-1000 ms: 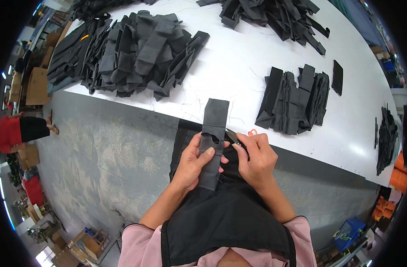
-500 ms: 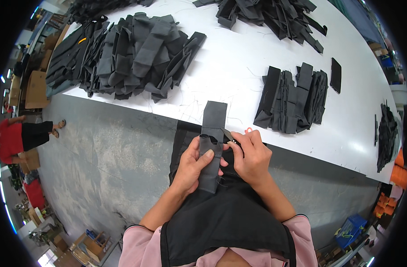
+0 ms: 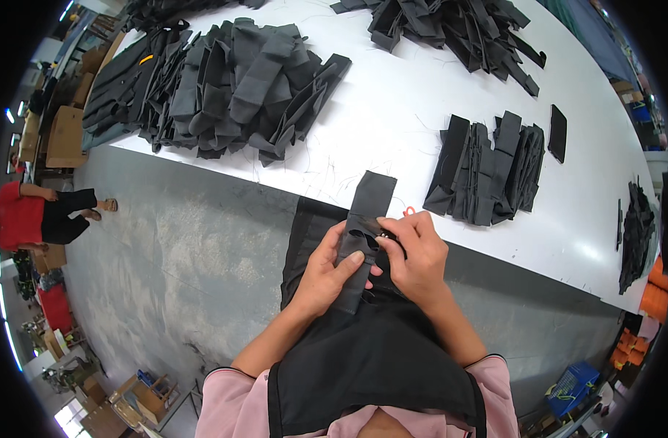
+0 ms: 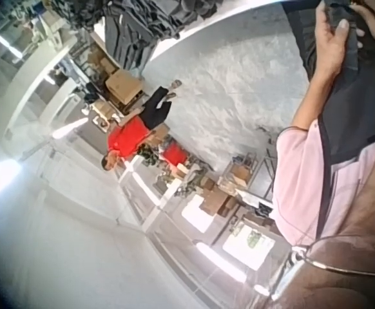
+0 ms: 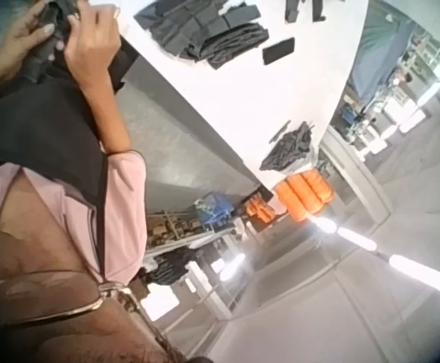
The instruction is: Trimming excess material or threads from black textile parts using hand snips.
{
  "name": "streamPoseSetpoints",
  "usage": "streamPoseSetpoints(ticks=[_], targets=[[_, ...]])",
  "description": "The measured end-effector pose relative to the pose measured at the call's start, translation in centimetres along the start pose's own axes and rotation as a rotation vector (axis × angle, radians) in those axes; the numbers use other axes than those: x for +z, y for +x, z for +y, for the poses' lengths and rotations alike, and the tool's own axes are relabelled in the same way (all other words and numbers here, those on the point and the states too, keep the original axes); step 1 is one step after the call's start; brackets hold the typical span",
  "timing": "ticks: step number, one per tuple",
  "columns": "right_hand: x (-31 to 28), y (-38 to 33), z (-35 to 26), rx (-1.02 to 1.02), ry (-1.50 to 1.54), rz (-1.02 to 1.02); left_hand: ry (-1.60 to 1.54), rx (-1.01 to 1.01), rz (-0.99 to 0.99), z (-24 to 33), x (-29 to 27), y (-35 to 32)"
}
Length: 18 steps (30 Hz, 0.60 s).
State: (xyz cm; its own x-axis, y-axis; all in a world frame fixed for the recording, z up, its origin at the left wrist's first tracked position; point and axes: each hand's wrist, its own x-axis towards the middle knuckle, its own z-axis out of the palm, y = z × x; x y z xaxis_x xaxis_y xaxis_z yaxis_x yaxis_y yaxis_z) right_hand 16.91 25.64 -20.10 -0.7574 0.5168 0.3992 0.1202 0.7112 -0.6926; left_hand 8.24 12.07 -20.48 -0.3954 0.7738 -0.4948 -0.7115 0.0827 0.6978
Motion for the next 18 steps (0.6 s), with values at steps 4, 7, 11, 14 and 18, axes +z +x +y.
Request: streamPoseSetpoints(ticks=[4,7,11,14,18], targets=[[0.27,-0.01,0.04,-0.071,-0.083,-0.036,0.045,0.017,0.007,0.17,0.16,-0.15],[0.34,-0.07,0.03,-0.096,-0.104,-0.040,0.058,0.024,0.017,0.13,0.28,-0.15],[0.40,0.09,-0.17,-0.069,-0.068,-0.024,0.078,0.028,0.014,0.27,0.34,-0.22],[0.39,0.01,-0.26,-0.068,-0.070,-0.011,0.061,0.035,-0.004,0.12,0.38,-0.30],[0.65,-0.20,-0.42,-0.051,-0.067,0.012,0.087,0.043,-0.013,0.02,0.30,-0.41]])
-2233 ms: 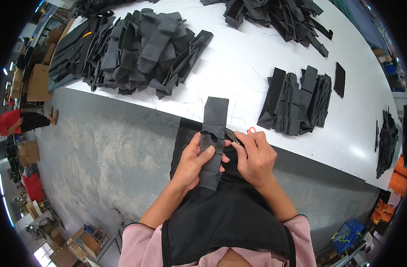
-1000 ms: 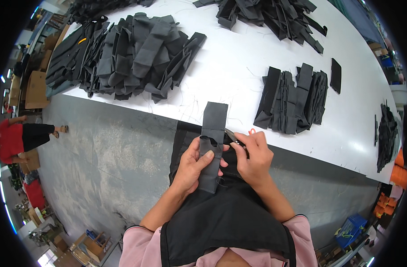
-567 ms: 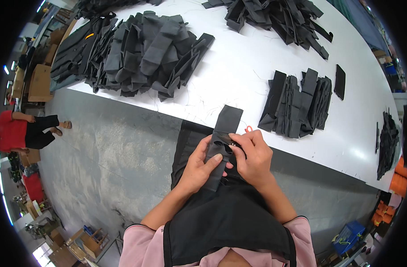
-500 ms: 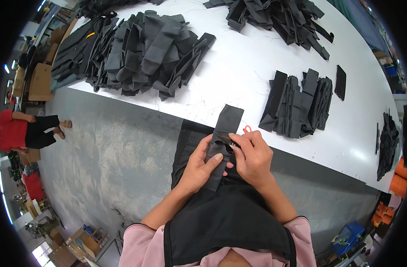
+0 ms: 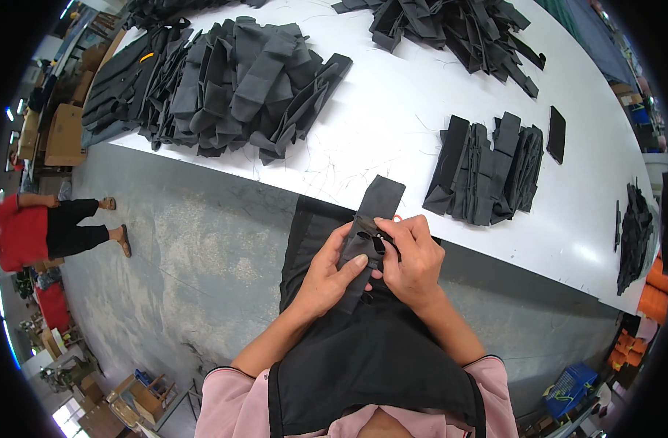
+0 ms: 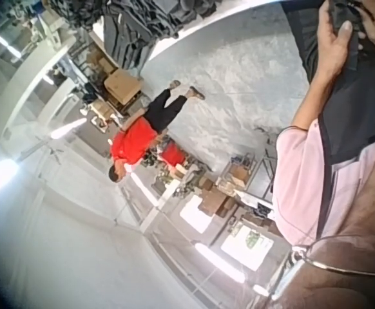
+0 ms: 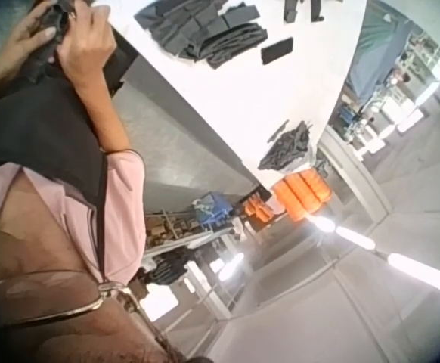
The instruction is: Trimming excess material or threads from black textile parts using hand snips.
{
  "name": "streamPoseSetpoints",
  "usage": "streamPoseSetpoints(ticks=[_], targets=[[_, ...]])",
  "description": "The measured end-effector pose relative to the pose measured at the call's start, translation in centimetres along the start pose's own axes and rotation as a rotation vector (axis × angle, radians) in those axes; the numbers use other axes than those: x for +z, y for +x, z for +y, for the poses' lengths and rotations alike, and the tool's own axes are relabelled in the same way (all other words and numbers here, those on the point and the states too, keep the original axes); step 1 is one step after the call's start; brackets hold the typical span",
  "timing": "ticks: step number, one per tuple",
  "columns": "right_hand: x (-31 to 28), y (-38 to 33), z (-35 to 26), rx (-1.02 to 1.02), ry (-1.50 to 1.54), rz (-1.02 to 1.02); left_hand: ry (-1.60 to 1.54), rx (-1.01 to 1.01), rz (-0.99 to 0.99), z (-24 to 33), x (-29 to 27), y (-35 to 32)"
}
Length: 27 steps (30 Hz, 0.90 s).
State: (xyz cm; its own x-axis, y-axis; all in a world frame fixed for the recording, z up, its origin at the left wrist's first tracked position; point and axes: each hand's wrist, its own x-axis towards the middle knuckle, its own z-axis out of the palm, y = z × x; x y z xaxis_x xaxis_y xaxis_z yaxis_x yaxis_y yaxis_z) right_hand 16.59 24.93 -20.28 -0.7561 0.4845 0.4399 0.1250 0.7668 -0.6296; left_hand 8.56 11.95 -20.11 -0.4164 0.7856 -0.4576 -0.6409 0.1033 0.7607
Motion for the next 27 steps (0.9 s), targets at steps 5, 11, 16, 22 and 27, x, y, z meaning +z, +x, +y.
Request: streamPoseSetpoints(ticks=[5,11,16,22,27], targets=[[0.0,-0.4,-0.1,-0.035,-0.112,-0.009,0.035,0.007,0.015,-0.2,0.1,-0.2],[0.1,-0.2,0.2,0.310,0.319,-0.048,0.032,-0.038,-0.003,0.0,-0.3,0.1],[-0.4,-0.1,0.5,0.366,0.391,-0.086,0.018,-0.053,0.004,0.0,-0.3,-0.1],[-0.6,-0.5,0.2,0.520,0.583,-0.116,0.029,-0.055,0.003,0.0,-0.2,-0.3],[0.2,-0.1,1.9,0.767,0.832,-0.038,-0.193,-0.046,0.036,0.4,-2.0,1.3]])
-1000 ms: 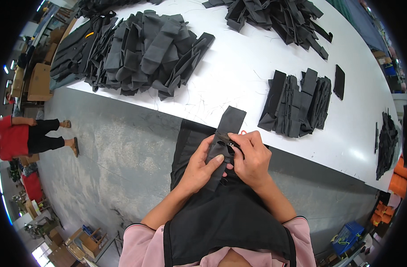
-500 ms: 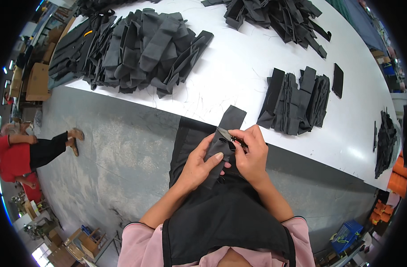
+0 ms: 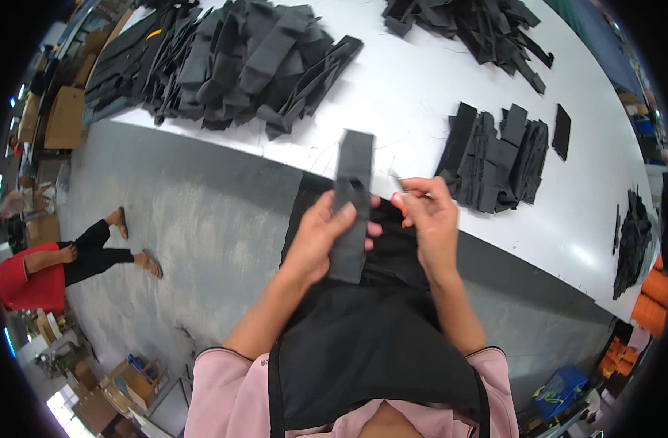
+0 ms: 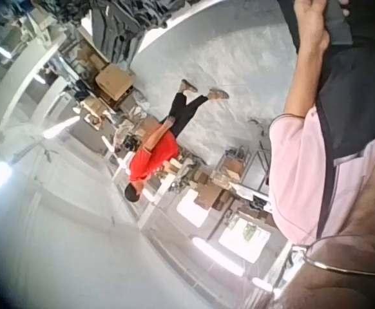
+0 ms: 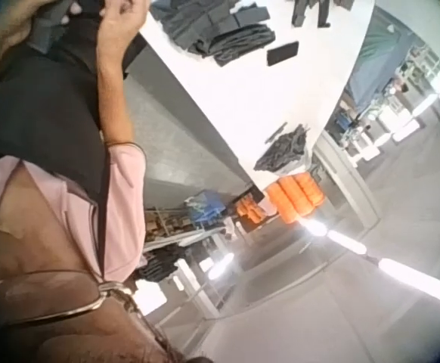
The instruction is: Trimming excess material or threads from black textile parts using hand snips.
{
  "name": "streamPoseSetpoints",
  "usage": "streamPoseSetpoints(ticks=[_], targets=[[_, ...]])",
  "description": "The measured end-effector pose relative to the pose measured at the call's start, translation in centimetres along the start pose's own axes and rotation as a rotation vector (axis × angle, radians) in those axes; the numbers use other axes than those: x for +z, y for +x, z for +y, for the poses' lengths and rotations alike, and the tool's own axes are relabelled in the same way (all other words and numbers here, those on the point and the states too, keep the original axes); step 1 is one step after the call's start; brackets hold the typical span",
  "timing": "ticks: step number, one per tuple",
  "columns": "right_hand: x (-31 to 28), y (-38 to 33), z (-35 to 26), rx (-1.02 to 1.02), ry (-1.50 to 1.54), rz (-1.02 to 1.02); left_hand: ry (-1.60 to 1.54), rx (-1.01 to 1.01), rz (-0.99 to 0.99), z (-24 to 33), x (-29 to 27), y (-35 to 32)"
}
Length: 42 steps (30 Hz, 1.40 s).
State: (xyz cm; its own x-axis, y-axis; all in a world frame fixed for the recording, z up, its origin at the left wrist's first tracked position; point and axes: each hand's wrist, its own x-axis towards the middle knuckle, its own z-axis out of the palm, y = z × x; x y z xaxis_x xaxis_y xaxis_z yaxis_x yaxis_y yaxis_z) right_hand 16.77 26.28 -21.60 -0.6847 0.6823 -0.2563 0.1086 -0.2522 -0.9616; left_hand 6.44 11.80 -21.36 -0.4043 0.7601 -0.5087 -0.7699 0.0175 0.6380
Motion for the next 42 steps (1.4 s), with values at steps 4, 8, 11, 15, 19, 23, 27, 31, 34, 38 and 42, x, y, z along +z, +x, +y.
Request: streamPoseSetpoints(ticks=[4,8,11,15,19,23,27,31,34,38,42], targets=[[-2.0,-2.6,0.8,0.011,-0.139,-0.216,-0.136,0.089,0.086,1.5,-1.2,0.4],[-1.1,-5.5,0.5,-0.028,-0.354,-0.287,-0.222,0.077,0.115,1.5,-1.8,0.8],[-0.1,-5.4,0.2,-0.325,-0.530,-0.229,-0.236,0.097,0.174,1.9,-1.6,1.0],[0.4,-5.4,0.6,-0.561,-0.697,-0.211,-0.259,0.036,0.222,2.2,-1.3,1.3],[1.5,-4.9,0.6,-0.618,-0.738,-0.242,-0.356,0.027,0.198,1.8,-1.4,1.5],[2.0,-4.6,0.7,-0.734,-0.812,-0.310,-0.361,-0.018,0.186,1.7,-1.5,1.7],[2.1,-4.3,0.4,-0.799,-0.897,-0.365,-0.356,-0.022,0.156,2.0,-1.5,1.8],[2.1,-4.1,0.3,-0.856,-0.957,-0.394,-0.341,-0.054,0.135,2.2,-1.5,1.9],[1.8,-4.1,-0.1,-0.898,-1.027,-0.427,-0.347,-0.077,0.124,2.2,-1.3,1.9],[1.7,-4.4,-0.7,-0.866,-0.974,-0.408,-0.349,-0.099,0.124,2.1,-1.6,2.0],[2.1,-4.0,-0.8,-0.815,-0.945,-0.401,-0.352,-0.099,0.081,2.2,-1.5,2.0]])
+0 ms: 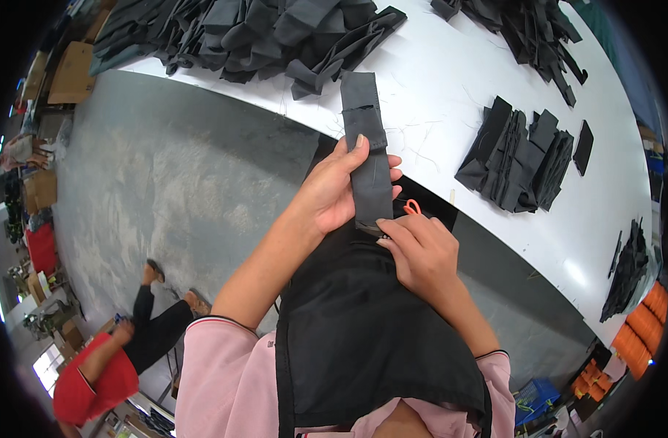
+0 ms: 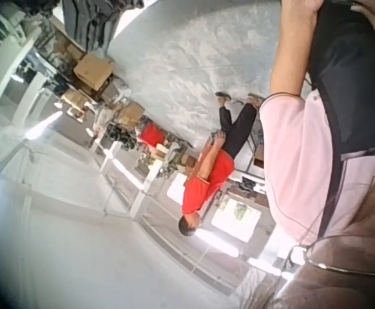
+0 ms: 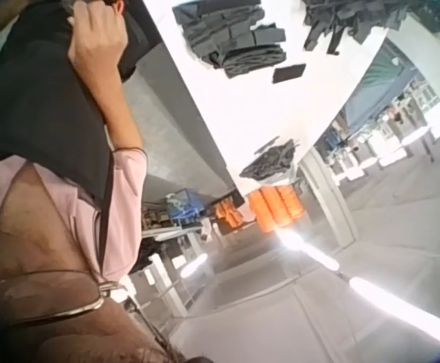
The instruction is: Trimming excess material or threads from black textile parts using hand snips.
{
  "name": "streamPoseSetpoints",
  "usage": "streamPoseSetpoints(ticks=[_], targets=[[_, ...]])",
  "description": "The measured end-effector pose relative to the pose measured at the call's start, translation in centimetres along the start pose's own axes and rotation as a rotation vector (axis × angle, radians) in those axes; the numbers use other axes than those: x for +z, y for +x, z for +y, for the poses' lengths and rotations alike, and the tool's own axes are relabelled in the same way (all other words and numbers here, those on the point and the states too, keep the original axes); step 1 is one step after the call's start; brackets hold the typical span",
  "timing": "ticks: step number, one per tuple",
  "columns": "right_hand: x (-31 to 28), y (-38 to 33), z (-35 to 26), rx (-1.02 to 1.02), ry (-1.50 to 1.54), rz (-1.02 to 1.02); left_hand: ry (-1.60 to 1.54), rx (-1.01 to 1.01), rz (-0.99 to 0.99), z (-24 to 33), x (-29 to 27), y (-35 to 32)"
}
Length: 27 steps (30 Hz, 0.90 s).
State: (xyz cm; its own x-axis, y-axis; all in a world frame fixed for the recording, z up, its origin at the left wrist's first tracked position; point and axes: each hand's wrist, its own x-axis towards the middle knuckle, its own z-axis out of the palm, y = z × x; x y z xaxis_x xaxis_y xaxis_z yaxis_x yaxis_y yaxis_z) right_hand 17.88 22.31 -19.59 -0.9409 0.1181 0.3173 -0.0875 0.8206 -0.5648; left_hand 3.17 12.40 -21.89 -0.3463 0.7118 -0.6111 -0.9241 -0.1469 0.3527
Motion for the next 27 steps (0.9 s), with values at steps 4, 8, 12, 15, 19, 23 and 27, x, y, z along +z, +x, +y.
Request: streamPoseSetpoints(ticks=[4,8,12,15,19,23,27], targets=[[-1.5,-0.5,0.3,0.054,0.082,-0.081,0.068,0.006,-0.037,0.2,0.1,-0.5],[-2.0,1.8,0.2,0.457,0.397,-0.030,0.131,0.033,-0.076,0.0,0.4,-0.7],[0.6,1.2,1.5,0.344,0.438,-0.075,0.187,0.113,-0.077,-0.6,0.6,0.1],[0.3,-1.0,-0.2,-0.110,0.135,0.071,0.101,0.117,0.075,-0.3,1.4,0.2],[1.7,-1.5,0.6,-0.078,0.011,-0.083,0.183,0.169,0.075,-0.5,2.2,0.6],[-0.9,-1.8,-0.4,0.290,0.336,-0.102,0.292,0.227,0.062,-0.1,2.3,0.2],[-1.8,-2.0,1.1,0.451,0.283,0.178,0.263,0.225,0.036,-0.1,2.3,0.1]])
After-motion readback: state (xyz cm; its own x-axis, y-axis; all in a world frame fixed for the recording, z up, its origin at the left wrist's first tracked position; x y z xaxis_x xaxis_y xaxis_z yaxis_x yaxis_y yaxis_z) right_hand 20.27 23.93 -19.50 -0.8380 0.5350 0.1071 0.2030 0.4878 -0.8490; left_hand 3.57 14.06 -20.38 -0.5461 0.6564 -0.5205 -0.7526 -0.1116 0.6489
